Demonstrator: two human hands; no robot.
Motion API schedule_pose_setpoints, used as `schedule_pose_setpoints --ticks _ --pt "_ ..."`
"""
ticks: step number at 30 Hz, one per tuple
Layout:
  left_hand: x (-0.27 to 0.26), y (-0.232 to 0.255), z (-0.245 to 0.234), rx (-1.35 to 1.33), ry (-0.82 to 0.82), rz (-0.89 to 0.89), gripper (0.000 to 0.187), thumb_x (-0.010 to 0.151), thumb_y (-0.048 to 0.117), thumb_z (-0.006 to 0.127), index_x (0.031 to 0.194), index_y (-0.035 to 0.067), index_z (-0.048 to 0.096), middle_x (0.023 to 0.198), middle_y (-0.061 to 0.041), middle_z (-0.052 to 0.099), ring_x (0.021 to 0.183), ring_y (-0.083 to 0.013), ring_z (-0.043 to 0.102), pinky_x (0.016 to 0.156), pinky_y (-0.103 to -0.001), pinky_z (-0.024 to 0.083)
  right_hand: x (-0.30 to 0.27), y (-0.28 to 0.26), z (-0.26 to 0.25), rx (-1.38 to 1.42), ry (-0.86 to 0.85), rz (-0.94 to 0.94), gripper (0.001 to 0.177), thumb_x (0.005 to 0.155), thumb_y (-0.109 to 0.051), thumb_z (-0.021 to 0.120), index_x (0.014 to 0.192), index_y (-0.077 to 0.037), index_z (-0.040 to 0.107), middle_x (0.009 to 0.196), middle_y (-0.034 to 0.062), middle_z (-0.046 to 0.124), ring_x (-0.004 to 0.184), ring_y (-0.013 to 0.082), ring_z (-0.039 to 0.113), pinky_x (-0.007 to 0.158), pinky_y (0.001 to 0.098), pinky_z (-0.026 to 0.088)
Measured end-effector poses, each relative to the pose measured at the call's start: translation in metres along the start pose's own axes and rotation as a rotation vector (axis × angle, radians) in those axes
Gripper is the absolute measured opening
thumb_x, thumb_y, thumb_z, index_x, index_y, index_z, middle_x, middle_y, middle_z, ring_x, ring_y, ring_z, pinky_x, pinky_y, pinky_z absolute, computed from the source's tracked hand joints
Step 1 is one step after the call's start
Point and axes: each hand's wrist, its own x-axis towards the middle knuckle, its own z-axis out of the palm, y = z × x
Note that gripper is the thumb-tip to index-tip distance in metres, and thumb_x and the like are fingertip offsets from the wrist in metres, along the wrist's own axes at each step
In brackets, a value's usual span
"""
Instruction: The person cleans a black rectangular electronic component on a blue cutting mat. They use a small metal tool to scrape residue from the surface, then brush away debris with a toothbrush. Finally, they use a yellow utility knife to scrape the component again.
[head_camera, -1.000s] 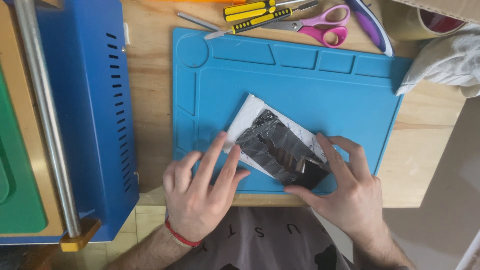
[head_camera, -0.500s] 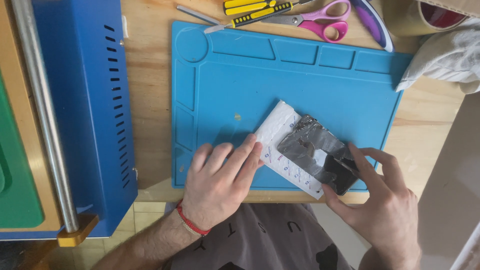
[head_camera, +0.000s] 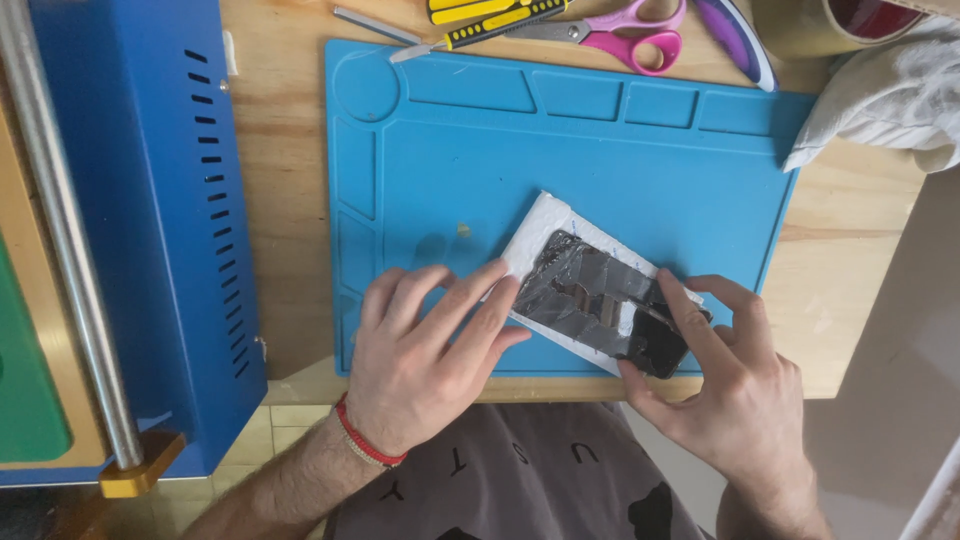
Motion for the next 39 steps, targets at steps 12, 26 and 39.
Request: schedule_pose_setpoints --ticks 12,26,39 --pt "0.014 -0.009 0.009 -0.045 0.0 0.03 0.016 0.106 0.006 0.079 0.121 0.001 0.076 0.101 -0.005 0.077 0.09 -0.0256 0.063 0.084 -0.046 0.053 -0.006 0.02 0.008 -0.079 0.077 -0.061 0.083 0.08 -0.061 0.089 0.151 -0.019 0.079 0.128 0.0029 0.068 0.08 0.0151 0.066 0.052 0.0382 0.056" --pt "0.02 -0.008 0.004 0.08 -0.101 0.019 0.034 0.101 0.031 0.095 0.127 0.018 0.076 0.13 0.002 0.068 0.115 -0.0274 0.064 0.092 -0.05 0.052 -0.014 0.036 0.013 0.063 0.146 -0.069 0.084 0.073 -0.059 0.088 0.142 -0.011 0.083 0.116 0.0065 0.065 0.09 0.0156 0.07 0.06 0.0367 0.056" --pt "0.001 0.015 0.013 -0.166 0.087 0.136 0.022 0.109 0.03 0.08 0.107 0.008 0.075 0.112 -0.008 0.072 0.098 -0.0252 0.069 0.087 -0.044 0.055 0.004 0.012 0.006 -0.062 0.028 -0.087 0.094 0.079 -0.079 0.08 0.155 -0.023 0.073 0.131 0.0038 0.06 0.064 0.0124 0.055 0.048 0.0393 0.056"
